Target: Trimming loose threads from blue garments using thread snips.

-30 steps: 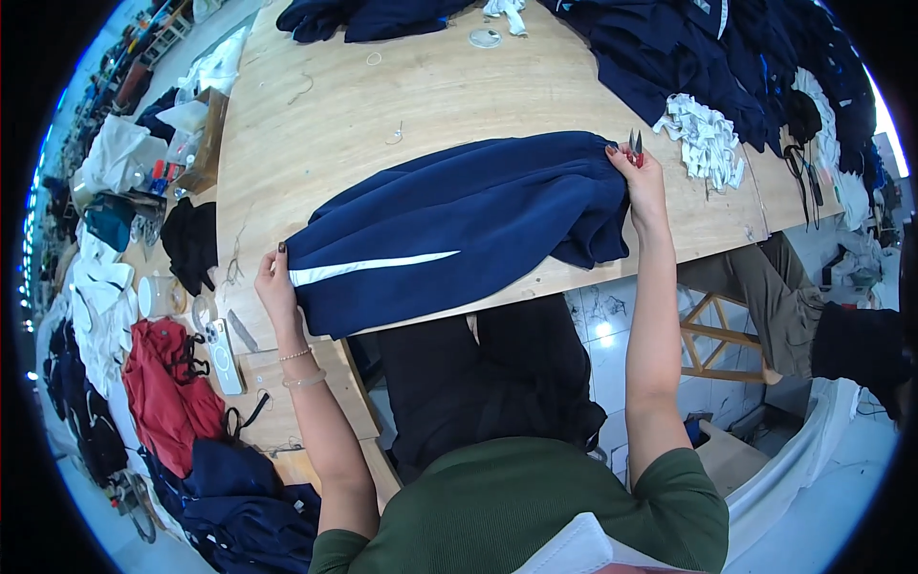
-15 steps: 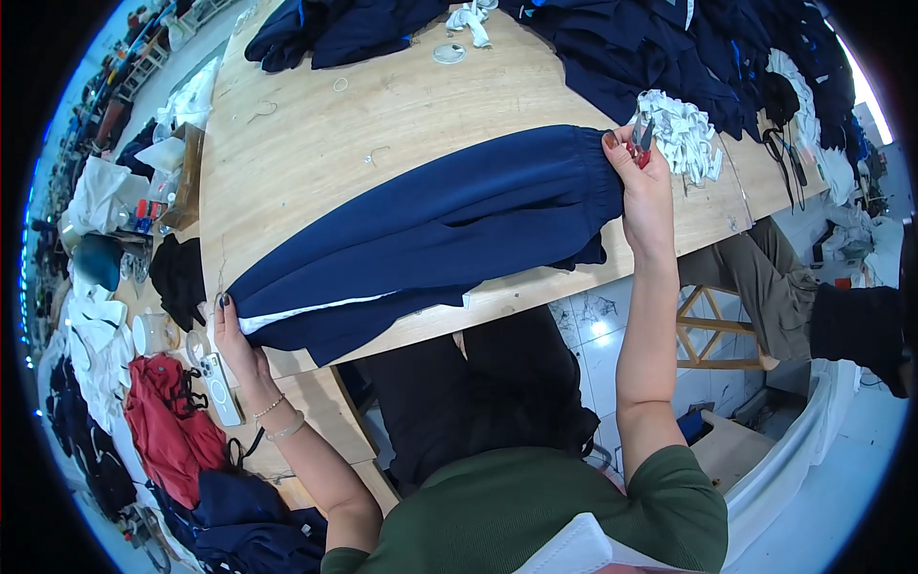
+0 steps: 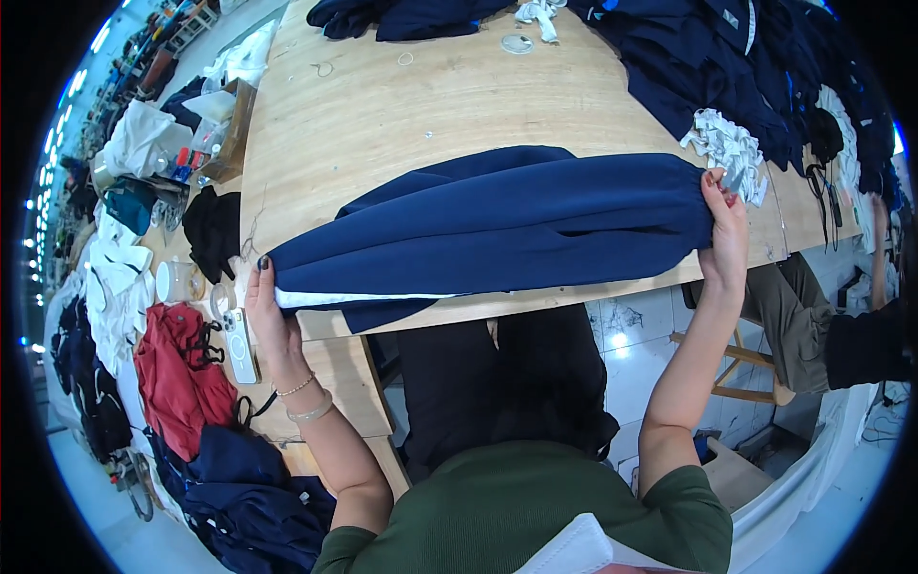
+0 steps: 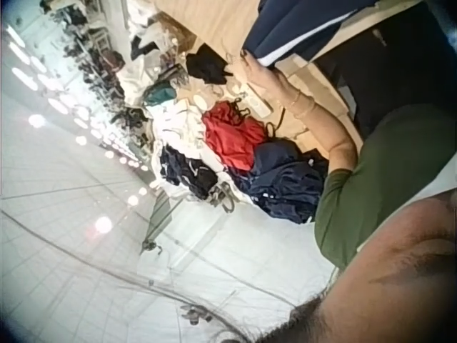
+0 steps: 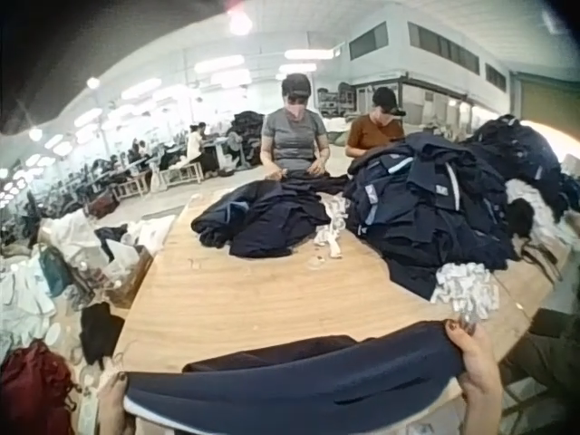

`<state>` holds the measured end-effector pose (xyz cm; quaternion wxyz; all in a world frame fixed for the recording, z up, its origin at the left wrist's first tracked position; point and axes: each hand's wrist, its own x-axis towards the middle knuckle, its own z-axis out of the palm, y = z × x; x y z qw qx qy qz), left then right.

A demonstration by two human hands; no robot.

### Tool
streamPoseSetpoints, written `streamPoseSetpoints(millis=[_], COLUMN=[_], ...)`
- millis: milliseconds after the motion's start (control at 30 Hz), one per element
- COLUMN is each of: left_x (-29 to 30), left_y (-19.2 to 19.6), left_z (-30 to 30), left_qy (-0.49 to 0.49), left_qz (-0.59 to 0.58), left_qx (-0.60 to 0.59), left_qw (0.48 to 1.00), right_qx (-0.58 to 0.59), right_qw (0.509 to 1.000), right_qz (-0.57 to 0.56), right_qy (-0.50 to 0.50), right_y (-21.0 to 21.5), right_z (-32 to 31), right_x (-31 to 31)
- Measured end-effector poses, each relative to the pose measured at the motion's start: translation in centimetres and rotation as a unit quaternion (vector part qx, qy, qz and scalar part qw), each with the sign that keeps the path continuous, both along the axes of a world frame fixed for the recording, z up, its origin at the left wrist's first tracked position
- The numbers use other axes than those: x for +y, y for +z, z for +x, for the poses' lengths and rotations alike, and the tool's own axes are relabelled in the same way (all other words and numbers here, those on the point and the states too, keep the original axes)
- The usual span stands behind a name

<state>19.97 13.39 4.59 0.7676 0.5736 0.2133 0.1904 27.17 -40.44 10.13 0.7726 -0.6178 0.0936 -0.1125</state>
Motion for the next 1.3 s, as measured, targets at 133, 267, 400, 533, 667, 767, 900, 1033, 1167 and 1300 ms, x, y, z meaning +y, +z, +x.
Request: streamPoseSetpoints(millis=[133,267,400,533,667,767,900,1033,1167,1300], left_x=[-4.0,-7.0,-8.5,-10.2,-11.8,-12.0,-13.4,-13.4,-13.6,-13.6], left_y=[-1.6,-1.6,-1.1,0.8,2.4,1.6,3.3,5.1,5.0,4.5], left_z=[0.6,0.7,0.8,0.7,0.6,1.0,1.8,1.8,0.6,0.0], left_qy=[-0.063,-0.148,-0.176,-0.171,-0.2,-0.255,-0.294,-0.36,-0.386,-0.417], left_qz=[0.004,-0.138,-0.155,-0.178,-0.186,-0.156,-0.155,-0.222,-0.108,-0.105], left_qx=[0.037,0.076,0.063,0.071,0.064,0.052,0.059,0.023,0.08,0.076], left_qw=[0.997,0.976,0.97,0.966,0.96,0.953,0.941,0.906,0.913,0.9], right_qx=[-0.012,0.099,-0.02,-0.101,-0.125,-0.098,-0.131,-0.092,-0.04,-0.036], right_qw=[0.974,0.809,0.786,0.883,0.94,0.928,0.9,0.921,0.972,0.966], right_qz=[-0.218,-0.575,-0.603,-0.456,-0.257,-0.223,-0.256,-0.22,-0.094,-0.119], right_qy=[-0.063,-0.063,-0.139,-0.042,0.187,0.282,0.326,0.307,0.214,0.227], right_y=[-3.8,-6.2,-3.5,-0.9,-0.1,0.9,1.5,-0.3,-1.6,-1.9], right_z=[1.4,2.1,1.1,-0.1,-0.9,-1.2,-0.5,0.7,2.2,2.6], right_x=[-3.3,-4.8,-1.9,5.6,13.4,17.6,22.0,22.3,20.9,19.5])
